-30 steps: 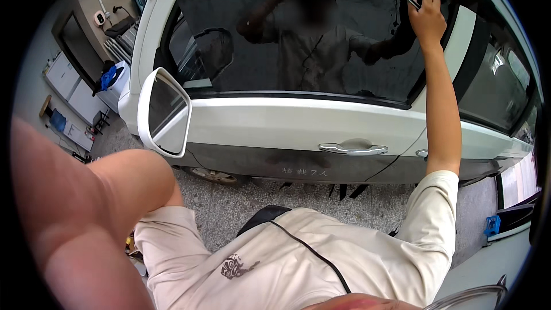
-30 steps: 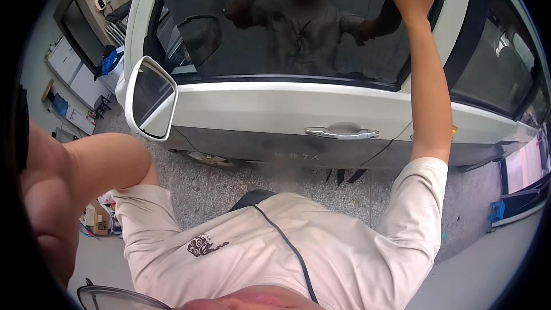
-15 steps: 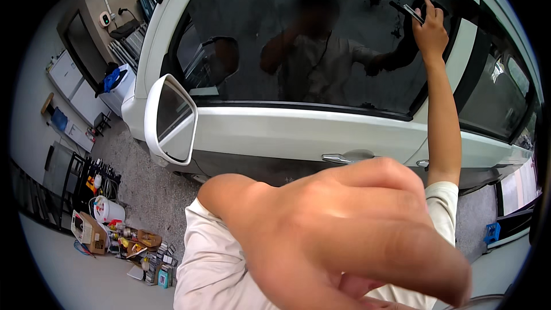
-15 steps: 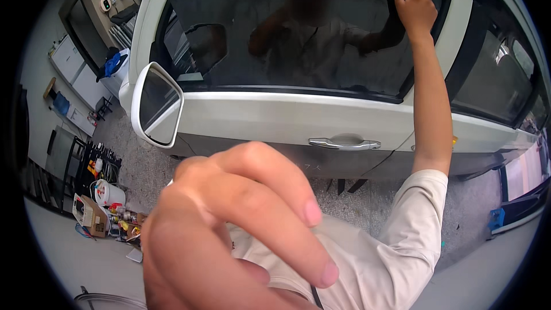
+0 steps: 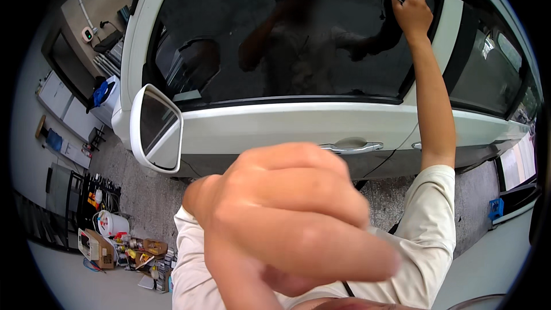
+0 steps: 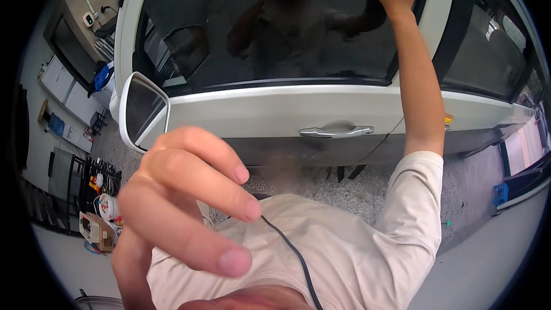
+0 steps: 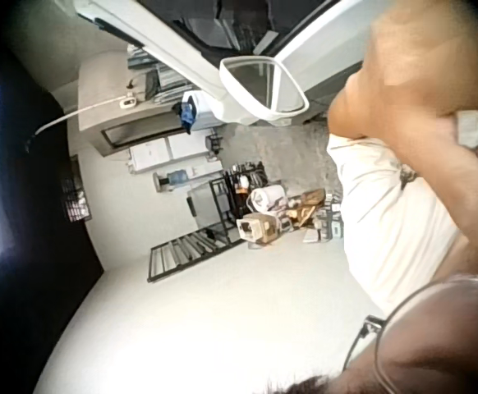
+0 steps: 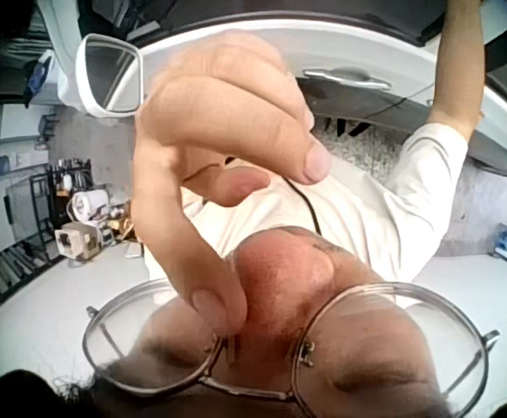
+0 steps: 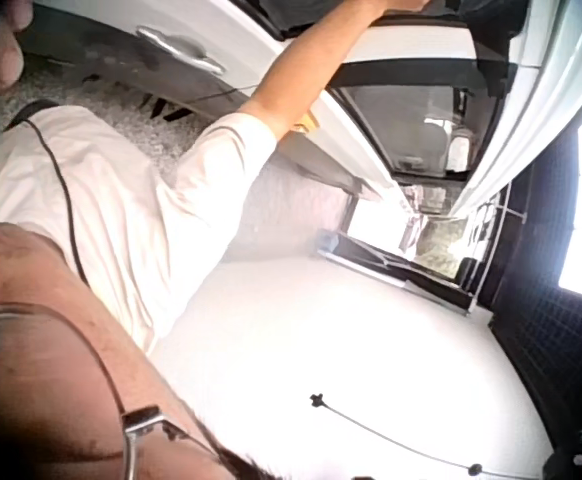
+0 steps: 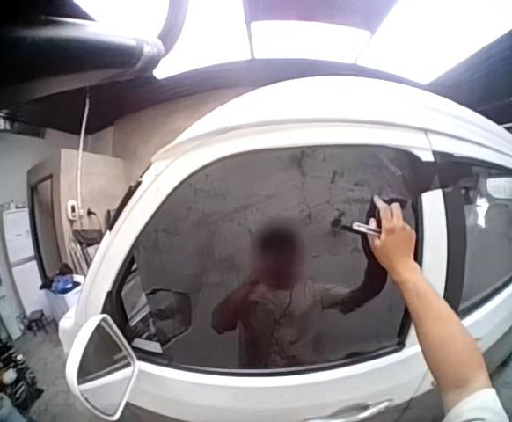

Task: The person measures and cuts a piece of black window tint film on a glass table using a ruler and a utility knife. They then apply the cut film to the side window of a white car, smoothing it out and trimming the edges.

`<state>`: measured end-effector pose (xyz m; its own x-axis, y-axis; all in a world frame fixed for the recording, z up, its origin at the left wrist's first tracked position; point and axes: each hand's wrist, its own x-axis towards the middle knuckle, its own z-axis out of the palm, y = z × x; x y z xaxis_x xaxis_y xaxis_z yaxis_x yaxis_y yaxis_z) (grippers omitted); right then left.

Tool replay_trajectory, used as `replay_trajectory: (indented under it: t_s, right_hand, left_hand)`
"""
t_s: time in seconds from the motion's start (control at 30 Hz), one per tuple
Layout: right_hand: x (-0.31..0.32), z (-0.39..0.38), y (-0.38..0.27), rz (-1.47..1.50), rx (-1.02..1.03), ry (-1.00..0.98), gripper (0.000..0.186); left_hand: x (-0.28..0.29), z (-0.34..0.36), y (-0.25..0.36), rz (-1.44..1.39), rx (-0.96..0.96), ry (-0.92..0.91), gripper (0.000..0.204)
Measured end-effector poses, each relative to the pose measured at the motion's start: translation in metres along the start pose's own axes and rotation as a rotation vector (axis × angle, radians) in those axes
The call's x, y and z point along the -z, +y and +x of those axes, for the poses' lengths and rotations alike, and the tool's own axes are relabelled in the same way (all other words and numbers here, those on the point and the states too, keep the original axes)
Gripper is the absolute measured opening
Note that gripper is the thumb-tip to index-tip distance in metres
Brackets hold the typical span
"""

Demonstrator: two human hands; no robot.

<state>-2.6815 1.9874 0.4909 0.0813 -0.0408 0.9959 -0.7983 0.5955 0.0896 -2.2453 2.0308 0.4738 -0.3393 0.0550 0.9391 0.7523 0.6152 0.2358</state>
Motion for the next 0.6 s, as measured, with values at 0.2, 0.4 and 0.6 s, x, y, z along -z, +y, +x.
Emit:
replay_trajectory:
  t_s: [0.2, 0.4, 0.6]
  right_hand:
    - [0.01, -0.002, 0.0, 0.01, -0.059, -0.045, 0.041]
    - [0.006, -0.006, -0.003, 0.057, -0.052, 0.003, 0.028]
    - [0.01, -0.006, 0.005, -0.001, -0.006, 0.002, 0.028]
  left_hand:
    - [0.003, -0.094, -0.073, -0.47, 0.247, -0.129, 0.034]
    - [-0.014, -0.216, -0.121, -0.096, 0.911, -0.019, 0.018]
    - [0.041, -0.19, -0.159, 0.587, 0.657, 0.372, 0.018]
